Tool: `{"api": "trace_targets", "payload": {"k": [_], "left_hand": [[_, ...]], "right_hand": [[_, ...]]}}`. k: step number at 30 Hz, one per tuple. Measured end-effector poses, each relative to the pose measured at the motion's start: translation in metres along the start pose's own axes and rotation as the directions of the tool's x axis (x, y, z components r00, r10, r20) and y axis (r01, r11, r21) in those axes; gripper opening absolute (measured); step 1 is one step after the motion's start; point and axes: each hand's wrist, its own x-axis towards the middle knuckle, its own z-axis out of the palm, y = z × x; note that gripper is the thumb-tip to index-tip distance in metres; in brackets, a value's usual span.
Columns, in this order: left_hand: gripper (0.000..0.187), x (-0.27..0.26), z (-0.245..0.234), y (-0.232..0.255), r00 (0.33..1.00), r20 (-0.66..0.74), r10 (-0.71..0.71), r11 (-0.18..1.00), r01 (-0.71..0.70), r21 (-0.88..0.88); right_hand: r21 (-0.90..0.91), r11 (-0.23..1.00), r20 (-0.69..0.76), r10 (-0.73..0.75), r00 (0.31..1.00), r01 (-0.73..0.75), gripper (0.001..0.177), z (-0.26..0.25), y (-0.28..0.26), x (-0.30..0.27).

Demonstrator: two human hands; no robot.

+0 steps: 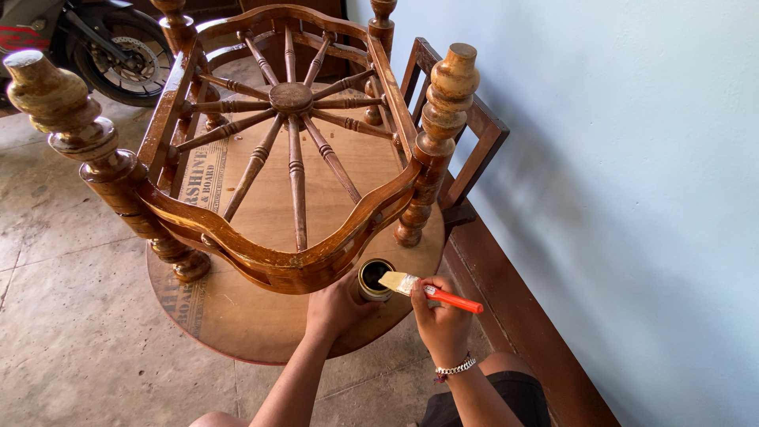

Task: The person paints the wooden frame of a table using a brush, dipping the brush into a small can of varnish before applying it to the curved wooden edges.

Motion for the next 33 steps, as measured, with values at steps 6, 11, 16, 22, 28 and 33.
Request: {"api": "trace_targets", "payload": {"k": [6, 11, 16, 22, 28, 33], "left_hand": [[0.088, 0.002, 0.002, -0.001, 1.0, 0.002, 0.013, 0.998, -0.013, 0.054], [0.082, 0.001, 0.001, -0.001, 1.0, 0.027, -0.012, 1.0, 0.012, 0.014], [0.082, 0.003, 0.001, 0.0, 0.999, 0.038, -0.028, 0.999, 0.027, 0.029], [0.083, 0.002, 0.002, -0.003, 0.999, 0.019, -0.028, 0.999, 0.028, 0.022], [0.085, 0.003, 0.003, -0.004, 1.0, 0.007, -0.016, 0.999, 0.016, 0.034], [0.088, 0.003, 0.004, -0.003, 0.997, 0.055, -0.054, 0.994, 0.048, 0.102]], "right_hand": [[0.016, 0.999, -0.052, -0.044, 0.998, 0.045, 0.022, 0.001, -0.002, -0.001], [0.079, 0.997, -0.031, 0.018, 0.999, -0.015, 0.022, 0.0, -0.002, -0.003], [-0.034, 0.998, -0.071, -0.056, 0.996, 0.054, 0.022, -0.002, -0.001, 0.002], [0.011, 1.0, -0.076, -0.015, 0.997, 0.016, 0.02, -0.006, -0.004, 0.006], [-0.083, 0.996, -0.057, -0.018, 0.998, 0.014, 0.02, -0.011, -0.008, 0.011], [-0.011, 0.997, -0.106, -0.079, 0.991, 0.078, 0.02, -0.012, -0.003, 0.01]]}}
